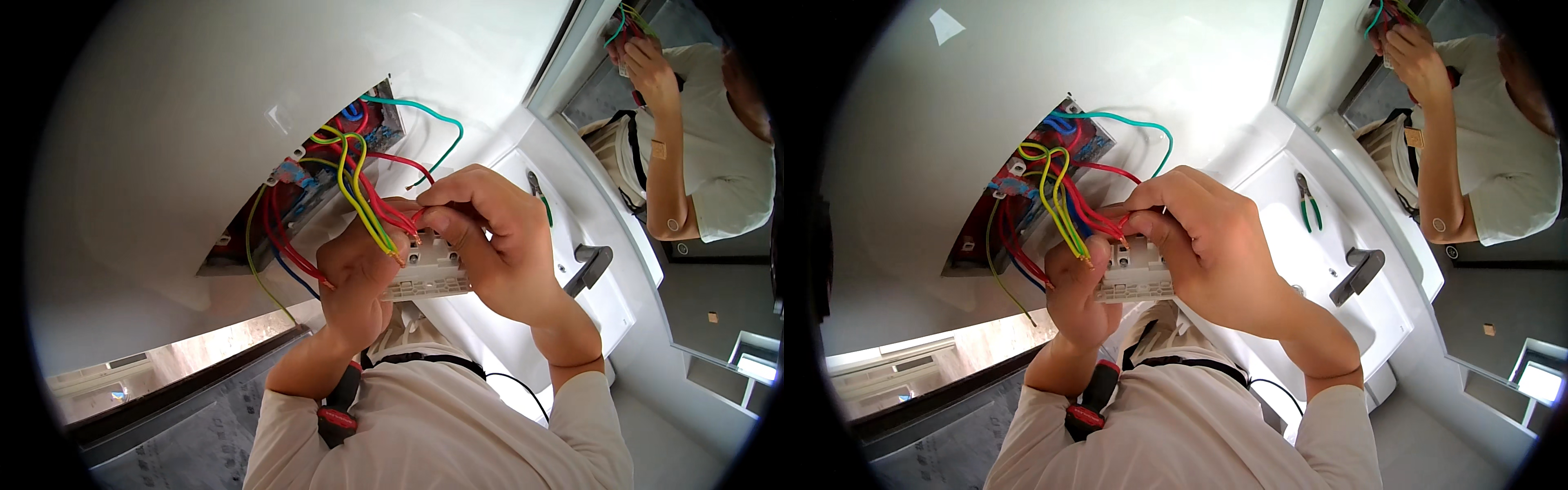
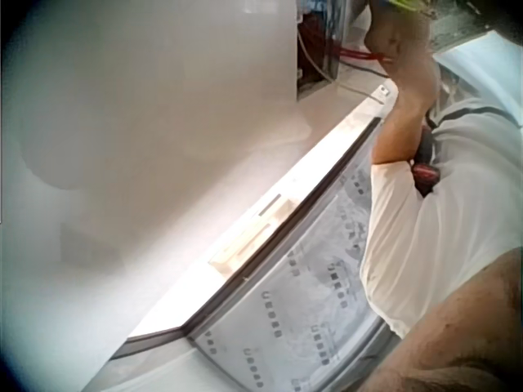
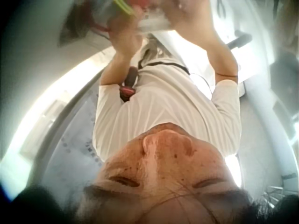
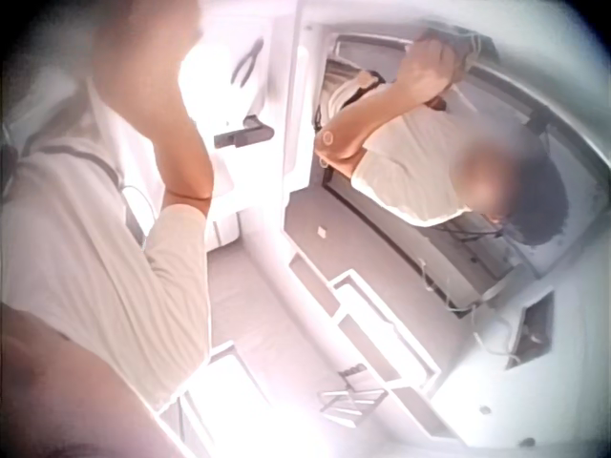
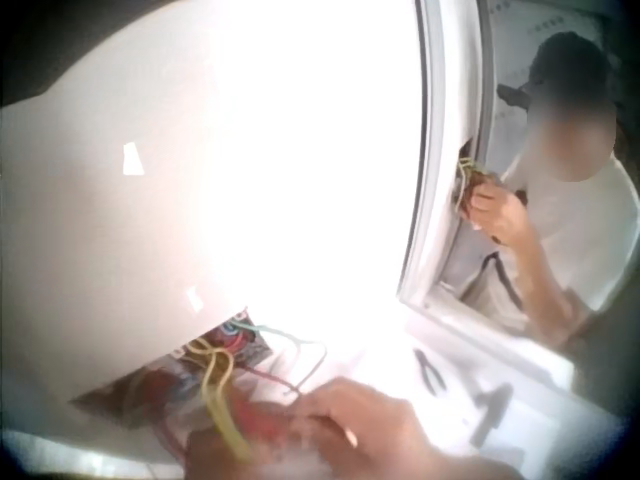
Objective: The person strips the insulation off a red electrical wire using pliers and then uses a power drill to secure the wire into a white electrical outlet. They then connect other wires to the outlet and tighten the connections.
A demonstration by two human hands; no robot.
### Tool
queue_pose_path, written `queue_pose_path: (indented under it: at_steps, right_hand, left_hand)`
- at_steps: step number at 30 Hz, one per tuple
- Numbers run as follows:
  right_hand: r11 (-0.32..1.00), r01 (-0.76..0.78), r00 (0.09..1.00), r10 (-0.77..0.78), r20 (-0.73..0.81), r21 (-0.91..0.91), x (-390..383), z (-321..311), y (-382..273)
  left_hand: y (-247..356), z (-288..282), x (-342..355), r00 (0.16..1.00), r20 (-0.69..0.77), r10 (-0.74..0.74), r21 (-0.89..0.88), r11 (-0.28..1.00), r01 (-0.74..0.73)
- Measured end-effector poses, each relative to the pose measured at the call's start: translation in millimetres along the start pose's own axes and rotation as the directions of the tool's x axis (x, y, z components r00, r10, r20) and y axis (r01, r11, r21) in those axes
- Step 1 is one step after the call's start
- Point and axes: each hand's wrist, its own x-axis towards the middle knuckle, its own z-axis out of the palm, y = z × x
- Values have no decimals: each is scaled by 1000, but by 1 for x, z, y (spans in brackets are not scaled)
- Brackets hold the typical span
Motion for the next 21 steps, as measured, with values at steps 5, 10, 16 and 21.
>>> queue_pose_path:
  at_steps: [5,10,16,21]
  right_hand:
    - [995,50,998,-47,39,-85,-2,-3,3]
    - [977,-28,987,60,-147,209,-12,11,16]
    - [939,-85,951,176,-255,333,-31,19,20]
    - [815,-107,892,332,-307,569,-45,42,25]
  left_hand:
    - [3,7,0,993,-102,-65,-53,997,59]
    - [5,22,3,987,-158,-27,-19,1000,25]
    - [-4,31,5,986,-136,96,-60,993,-105]
    - [-15,36,6,966,-164,199,11,980,-200]
